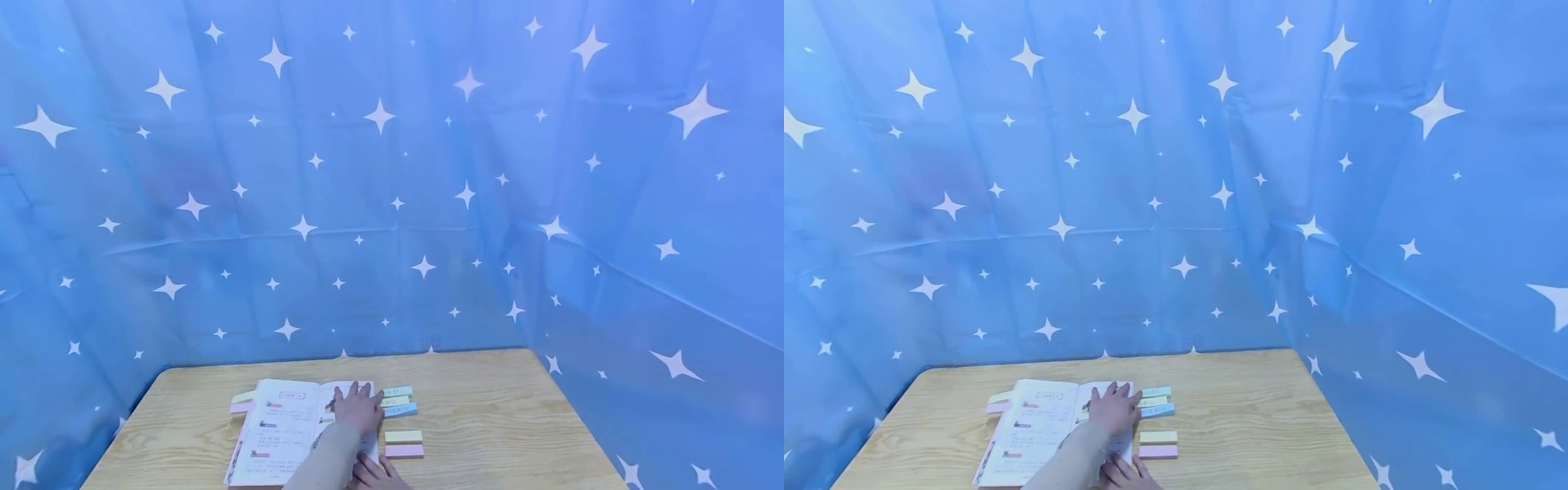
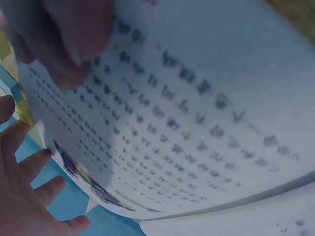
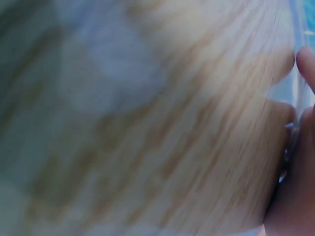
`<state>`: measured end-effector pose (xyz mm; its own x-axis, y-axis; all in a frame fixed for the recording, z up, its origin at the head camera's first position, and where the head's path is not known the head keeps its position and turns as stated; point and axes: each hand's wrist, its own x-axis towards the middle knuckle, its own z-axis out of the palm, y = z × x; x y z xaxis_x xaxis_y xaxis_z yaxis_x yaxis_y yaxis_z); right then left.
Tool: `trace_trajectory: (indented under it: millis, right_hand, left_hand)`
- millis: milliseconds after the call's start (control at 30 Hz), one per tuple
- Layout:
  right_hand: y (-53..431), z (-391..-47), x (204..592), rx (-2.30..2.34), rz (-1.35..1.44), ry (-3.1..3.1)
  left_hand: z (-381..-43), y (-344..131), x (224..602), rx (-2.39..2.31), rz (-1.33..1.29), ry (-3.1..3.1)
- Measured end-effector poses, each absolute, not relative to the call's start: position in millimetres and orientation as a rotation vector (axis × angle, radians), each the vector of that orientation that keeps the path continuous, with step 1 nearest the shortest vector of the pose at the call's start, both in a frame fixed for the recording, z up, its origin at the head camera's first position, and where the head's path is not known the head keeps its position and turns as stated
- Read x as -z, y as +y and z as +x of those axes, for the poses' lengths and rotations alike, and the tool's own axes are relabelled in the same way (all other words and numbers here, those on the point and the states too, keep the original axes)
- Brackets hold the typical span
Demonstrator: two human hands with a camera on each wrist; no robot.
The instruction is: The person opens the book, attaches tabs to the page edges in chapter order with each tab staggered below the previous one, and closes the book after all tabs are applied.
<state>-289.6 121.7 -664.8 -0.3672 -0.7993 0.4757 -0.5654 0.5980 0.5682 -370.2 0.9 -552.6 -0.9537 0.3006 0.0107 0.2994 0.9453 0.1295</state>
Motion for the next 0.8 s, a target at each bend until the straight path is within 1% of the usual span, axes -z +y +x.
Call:
trace_trajectory:
  millis: [267, 600, 800]
  right_hand:
    - [118, -291, 670, 0.361, 1.023, -1.988]
    - [118, -286, 660, 0.416, 1.022, -2.119]
    - [120, -283, 655, 0.467, 1.063, -2.134]
  left_hand:
    - [-382, 2, 555, -0.242, 0.460, 3.104]
    - [-395, 0, 556, -0.536, 0.420, 3.194]
    - [-399, 2, 561, -0.555, 0.412, 3.240]
